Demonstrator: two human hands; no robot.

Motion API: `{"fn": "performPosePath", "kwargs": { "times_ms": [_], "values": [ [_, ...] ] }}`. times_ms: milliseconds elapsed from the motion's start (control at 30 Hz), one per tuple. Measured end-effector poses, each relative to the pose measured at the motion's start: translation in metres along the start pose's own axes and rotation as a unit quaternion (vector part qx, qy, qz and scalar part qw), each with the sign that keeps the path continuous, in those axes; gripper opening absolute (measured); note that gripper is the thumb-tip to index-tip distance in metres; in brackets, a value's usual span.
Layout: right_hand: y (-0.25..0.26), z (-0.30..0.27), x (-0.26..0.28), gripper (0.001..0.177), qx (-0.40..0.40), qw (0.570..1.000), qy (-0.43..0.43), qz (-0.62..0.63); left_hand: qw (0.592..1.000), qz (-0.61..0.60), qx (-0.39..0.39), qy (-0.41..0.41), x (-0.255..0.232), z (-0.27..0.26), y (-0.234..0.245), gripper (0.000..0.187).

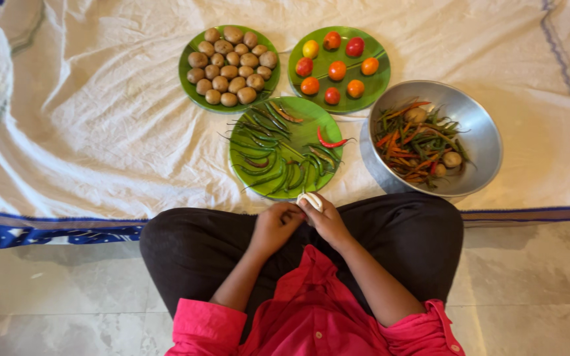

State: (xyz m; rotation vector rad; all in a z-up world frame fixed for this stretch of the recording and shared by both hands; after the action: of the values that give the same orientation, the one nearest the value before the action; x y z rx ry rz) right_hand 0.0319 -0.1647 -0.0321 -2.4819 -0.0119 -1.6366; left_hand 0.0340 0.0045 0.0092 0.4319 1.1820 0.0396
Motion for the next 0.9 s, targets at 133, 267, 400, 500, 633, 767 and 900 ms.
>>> {"fn": "performPosePath", "kwargs": {
  "times_ms": [133,267,400,500,633,767,900],
  "values": [
    [0.0,-0.006,0.01,0.028,0.01,0.994,0.062,-0.084,0.993,-0.049,-0.099,0.052,0.002,0.006,0.009,0.016],
    [-0.016,-0.022,0.03,0.028,0.037,0.973,0.136,-0.18,0.988,-0.105,-0.099,0.061,0.001,0.007,0.007,0.018],
    [-0.022,-0.033,0.048,0.028,0.032,0.964,0.126,-0.234,0.991,-0.068,-0.097,0.061,0.003,0.005,0.006,0.016],
    [-0.023,-0.035,0.053,0.027,0.028,0.965,0.124,-0.229,0.993,-0.056,-0.088,0.058,0.004,0.006,0.009,0.015],
    [-0.023,-0.035,0.046,0.026,0.032,0.967,0.148,-0.204,0.99,-0.085,-0.09,0.064,0.002,0.006,0.009,0.015],
    [-0.024,-0.028,0.039,0.023,0.037,0.976,0.14,-0.165,0.992,-0.035,-0.121,0.012,-0.009,0.005,0.013,0.015],
    [-0.025,-0.022,0.039,0.023,0.039,0.975,0.155,-0.155,0.986,-0.015,-0.164,-0.022,-0.013,0.011,0.021,0.015]
  ]
}}
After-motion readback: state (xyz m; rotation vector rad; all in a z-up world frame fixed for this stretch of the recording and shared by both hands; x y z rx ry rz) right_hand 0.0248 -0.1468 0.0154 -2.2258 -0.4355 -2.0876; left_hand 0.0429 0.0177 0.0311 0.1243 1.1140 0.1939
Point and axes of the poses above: each hand's wrist, its own z-axis towards the middle knuckle, its own y-axis out of the back of the hand, x = y × z, the point moved 3 cm from there along z, towards the middle knuckle, and after that the axes turned 12 degrees about -y, right-handed, at the moved point
